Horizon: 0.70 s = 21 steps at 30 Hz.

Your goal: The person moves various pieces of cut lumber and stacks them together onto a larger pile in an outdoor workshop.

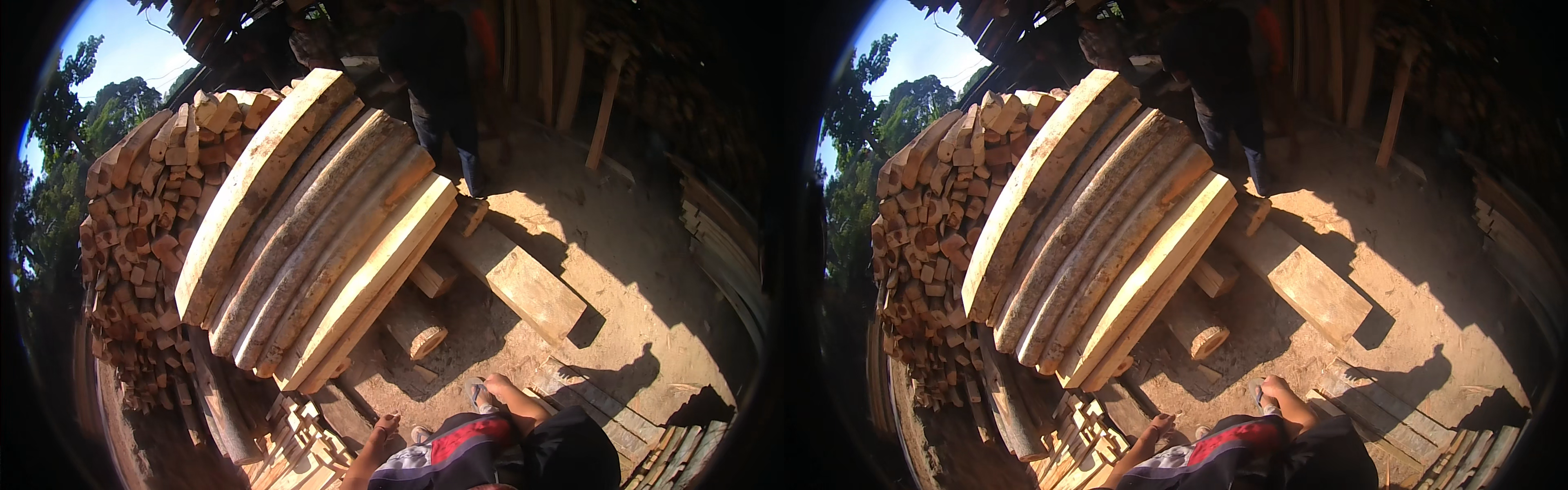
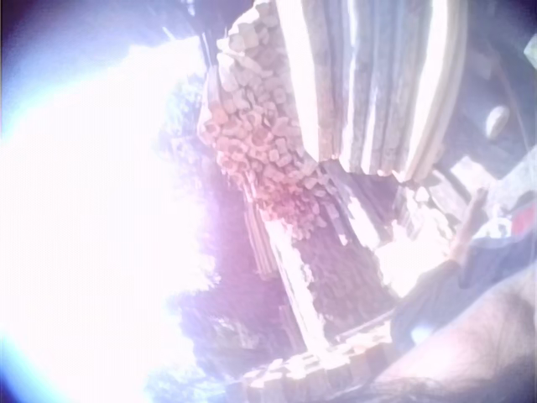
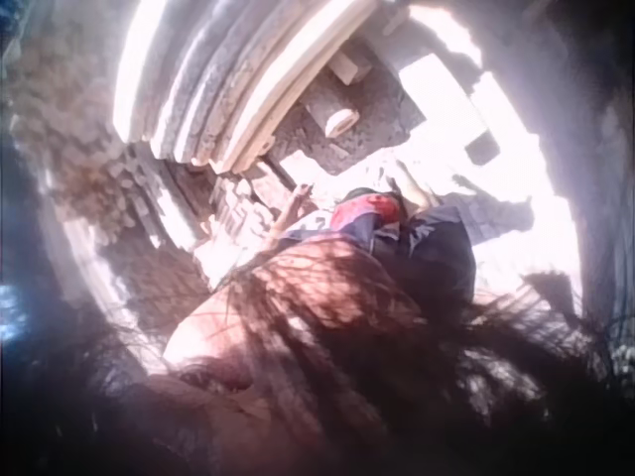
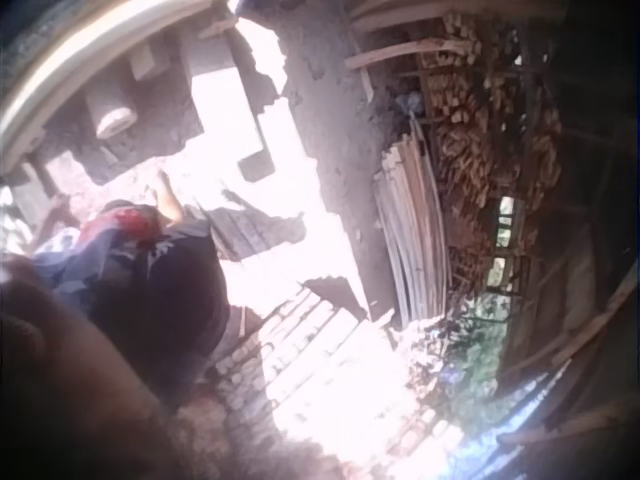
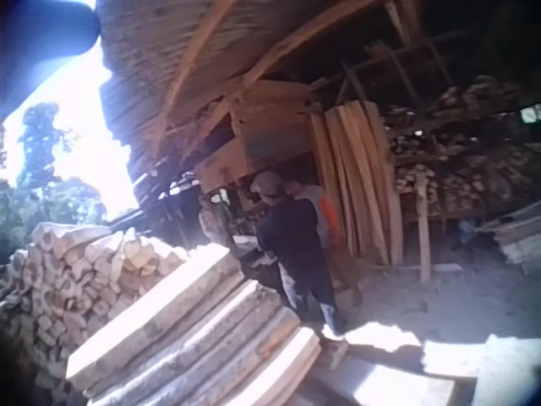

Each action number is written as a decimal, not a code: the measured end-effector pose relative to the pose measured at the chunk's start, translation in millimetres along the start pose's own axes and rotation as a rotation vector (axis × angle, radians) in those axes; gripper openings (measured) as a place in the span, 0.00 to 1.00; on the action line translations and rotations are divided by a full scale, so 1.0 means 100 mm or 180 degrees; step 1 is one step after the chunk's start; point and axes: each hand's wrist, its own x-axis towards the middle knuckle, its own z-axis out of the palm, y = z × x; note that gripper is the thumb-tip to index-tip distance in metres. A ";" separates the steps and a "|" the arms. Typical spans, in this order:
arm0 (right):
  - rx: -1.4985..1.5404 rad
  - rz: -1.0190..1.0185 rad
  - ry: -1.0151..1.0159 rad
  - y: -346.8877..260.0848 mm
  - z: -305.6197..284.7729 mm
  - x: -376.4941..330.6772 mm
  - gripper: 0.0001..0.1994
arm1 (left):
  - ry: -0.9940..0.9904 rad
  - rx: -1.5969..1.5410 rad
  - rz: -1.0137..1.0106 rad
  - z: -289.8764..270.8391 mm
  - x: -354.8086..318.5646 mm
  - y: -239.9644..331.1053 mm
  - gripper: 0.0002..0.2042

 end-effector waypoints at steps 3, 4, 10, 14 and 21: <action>0.0148 0.0210 0.0180 0.26 -0.06 0.00 0.14 | -0.0227 -0.0245 -0.0243 -0.02 -0.03 -0.24 0.16; 0.0142 0.0338 0.0297 0.37 -0.06 0.03 0.14 | -0.0228 -0.0315 -0.0114 -0.01 -0.01 -0.37 0.16; 0.0075 0.0727 0.0541 0.72 -0.16 0.17 0.12 | -0.0010 -0.0250 0.0009 0.07 0.02 -0.36 0.18; 0.0217 0.0694 0.0591 0.49 -0.14 0.19 0.12 | 0.0083 -0.0777 0.0282 0.09 -0.17 -0.20 0.19; 0.0410 -0.0050 0.0398 -0.42 0.23 0.20 0.12 | 0.0291 -0.0652 0.0409 -0.04 0.15 -0.78 0.18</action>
